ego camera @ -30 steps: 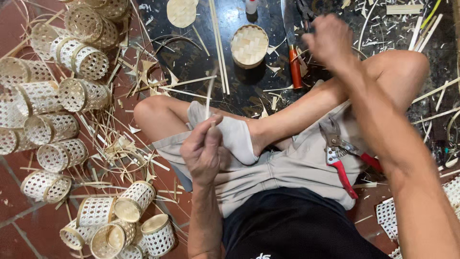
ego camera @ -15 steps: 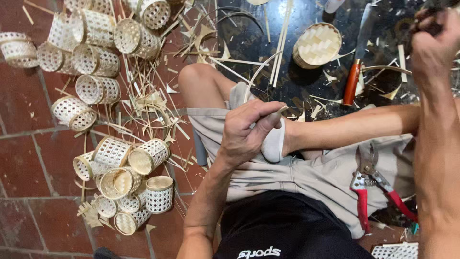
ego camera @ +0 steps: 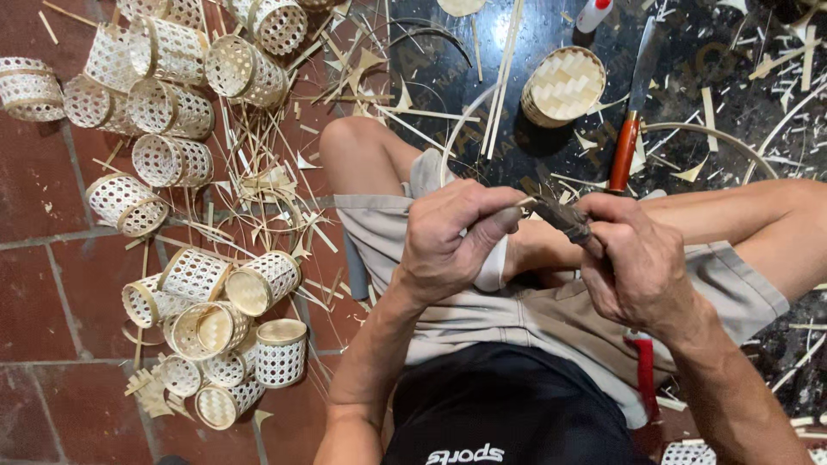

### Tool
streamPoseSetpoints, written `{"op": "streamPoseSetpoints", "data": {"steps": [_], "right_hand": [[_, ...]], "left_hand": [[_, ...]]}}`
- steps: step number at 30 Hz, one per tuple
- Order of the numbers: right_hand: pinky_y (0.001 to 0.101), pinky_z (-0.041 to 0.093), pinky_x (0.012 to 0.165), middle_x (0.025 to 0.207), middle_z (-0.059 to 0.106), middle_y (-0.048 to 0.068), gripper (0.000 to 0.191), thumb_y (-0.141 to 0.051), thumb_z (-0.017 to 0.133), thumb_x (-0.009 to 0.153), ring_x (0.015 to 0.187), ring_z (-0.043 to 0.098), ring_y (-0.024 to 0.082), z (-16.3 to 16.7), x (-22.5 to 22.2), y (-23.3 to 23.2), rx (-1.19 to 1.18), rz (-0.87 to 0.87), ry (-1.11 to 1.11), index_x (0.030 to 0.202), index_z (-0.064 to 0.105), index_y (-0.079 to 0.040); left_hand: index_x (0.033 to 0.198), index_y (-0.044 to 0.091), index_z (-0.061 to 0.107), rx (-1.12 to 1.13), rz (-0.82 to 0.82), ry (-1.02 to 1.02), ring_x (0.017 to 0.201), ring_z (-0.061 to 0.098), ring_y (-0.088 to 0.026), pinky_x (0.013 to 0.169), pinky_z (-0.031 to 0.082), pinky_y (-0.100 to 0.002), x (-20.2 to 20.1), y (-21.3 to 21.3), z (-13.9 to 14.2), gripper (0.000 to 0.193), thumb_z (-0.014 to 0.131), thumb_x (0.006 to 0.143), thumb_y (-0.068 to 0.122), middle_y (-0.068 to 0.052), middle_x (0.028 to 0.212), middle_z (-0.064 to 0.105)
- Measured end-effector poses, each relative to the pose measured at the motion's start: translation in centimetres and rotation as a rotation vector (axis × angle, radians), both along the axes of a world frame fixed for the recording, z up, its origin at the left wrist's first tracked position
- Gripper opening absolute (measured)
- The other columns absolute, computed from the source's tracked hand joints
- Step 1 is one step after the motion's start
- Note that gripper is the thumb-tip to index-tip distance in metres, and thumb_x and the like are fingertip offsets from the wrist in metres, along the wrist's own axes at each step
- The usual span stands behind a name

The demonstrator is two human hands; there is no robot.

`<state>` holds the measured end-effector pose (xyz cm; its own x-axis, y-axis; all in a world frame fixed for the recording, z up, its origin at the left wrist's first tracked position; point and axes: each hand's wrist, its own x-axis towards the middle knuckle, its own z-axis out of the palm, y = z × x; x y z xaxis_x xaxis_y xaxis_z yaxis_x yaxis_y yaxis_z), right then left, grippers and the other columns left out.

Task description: The person sits on the floor and assembles small woven bamboo baskets. They fit a circular woven base into a basket body, trim the base with a knife, and prepare thin bamboo strips using pliers and a cylindrical tool. The person then weaves the strips into the basket rim.

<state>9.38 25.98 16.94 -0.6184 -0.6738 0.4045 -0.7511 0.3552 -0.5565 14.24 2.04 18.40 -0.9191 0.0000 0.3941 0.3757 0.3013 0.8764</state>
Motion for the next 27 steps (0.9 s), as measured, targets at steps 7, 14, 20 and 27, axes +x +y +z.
{"op": "streamPoseSetpoints", "data": {"steps": [7,14,20,27], "right_hand": [[0.0462,0.051,0.064,0.110,0.063,0.026,0.037,0.011,0.068,0.073,0.077,0.064,0.038,-1.1,1.6,-0.2,-0.001,-0.061,0.056,0.103,0.047,0.002],[0.0428,0.050,0.064,0.107,0.063,0.026,0.032,0.013,0.061,0.072,0.077,0.062,0.037,-2.6,1.9,0.2,-0.117,0.068,-0.125,0.098,0.048,0.002],[0.0345,0.050,0.068,0.095,0.058,0.015,0.026,0.015,0.051,0.074,0.073,0.055,0.026,-4.1,2.4,0.7,-0.222,0.149,-0.409,0.088,0.040,-0.004],[0.0358,0.048,0.061,0.096,0.060,0.020,0.028,0.014,0.057,0.069,0.069,0.055,0.028,-3.4,2.1,0.5,-0.152,0.114,-0.321,0.086,0.042,-0.003]], "left_hand": [[0.108,0.003,0.069,-0.018,0.001,-0.001,0.073,0.065,-0.023,0.062,0.050,-0.032,0.3,-0.3,0.5,0.012,0.076,0.098,0.006,-0.009,0.083,0.066],[0.105,0.002,0.068,-0.001,-0.055,0.008,0.070,0.063,-0.023,0.061,0.048,-0.033,0.5,-0.6,0.2,0.010,0.075,0.098,0.005,-0.009,0.081,0.065],[0.100,0.002,0.068,0.073,-0.125,-0.048,0.068,0.063,-0.020,0.061,0.048,-0.031,0.6,-1.2,-0.6,0.009,0.076,0.096,0.005,-0.008,0.081,0.066],[0.103,0.004,0.070,0.079,-0.122,-0.112,0.072,0.066,-0.018,0.066,0.051,-0.031,1.2,-1.6,-1.2,0.011,0.078,0.096,0.005,-0.006,0.087,0.071]]}}
